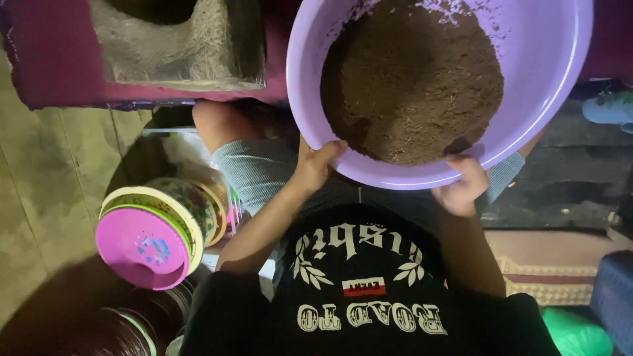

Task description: Mixing and sifting through a brown granular substance in a purple bowl while sitting on the floor.

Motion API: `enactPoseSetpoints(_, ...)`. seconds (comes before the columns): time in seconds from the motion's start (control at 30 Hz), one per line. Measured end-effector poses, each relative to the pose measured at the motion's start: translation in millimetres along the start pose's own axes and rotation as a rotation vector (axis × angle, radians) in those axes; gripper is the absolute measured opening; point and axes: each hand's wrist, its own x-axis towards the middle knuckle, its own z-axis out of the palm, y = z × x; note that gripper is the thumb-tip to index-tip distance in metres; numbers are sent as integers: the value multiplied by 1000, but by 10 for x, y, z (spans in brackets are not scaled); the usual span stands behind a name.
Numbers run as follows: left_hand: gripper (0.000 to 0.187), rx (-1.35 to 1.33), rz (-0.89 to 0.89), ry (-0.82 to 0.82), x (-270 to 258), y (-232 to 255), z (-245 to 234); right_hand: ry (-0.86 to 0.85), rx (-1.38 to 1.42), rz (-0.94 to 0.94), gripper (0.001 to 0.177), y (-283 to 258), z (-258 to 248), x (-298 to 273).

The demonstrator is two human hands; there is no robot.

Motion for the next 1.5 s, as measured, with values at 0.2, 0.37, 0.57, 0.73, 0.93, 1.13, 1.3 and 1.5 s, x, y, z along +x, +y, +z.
enactPoseSetpoints(0.2,53,-177,114,-46,18,-645,-191,240,543,771,12,126,-74,-45)
enactPoseSetpoints(0.37,68,-200,74,81,38,-349,-107,434,795,721,17,359,210,-304)
enactPoseSetpoints(0.57,72,-16,-42,7,-25,-430,-130,201,119,220,3,323,477,-316)
enactPoseSetpoints(0.73,103,-118,-213,-25,-211,-917,117,101,-107,-86,12,-57,631,-31)
enactPoseSetpoints(0.93,32,-50,-292,70,-124,-678,219,283,423,206,34,650,919,-761)
enactPoseSetpoints(1.13,22,132,-212,43,326,-548,-309,48,1165,526,29,110,276,102)
enactPoseSetpoints(1.3,32,191,-348,101,527,-27,-368,-181,542,757,37,1368,-407,-210)
enactPoseSetpoints(1.5,75,-90,-226,79,50,-495,-181,-296,438,719,37,1440,-346,-651)
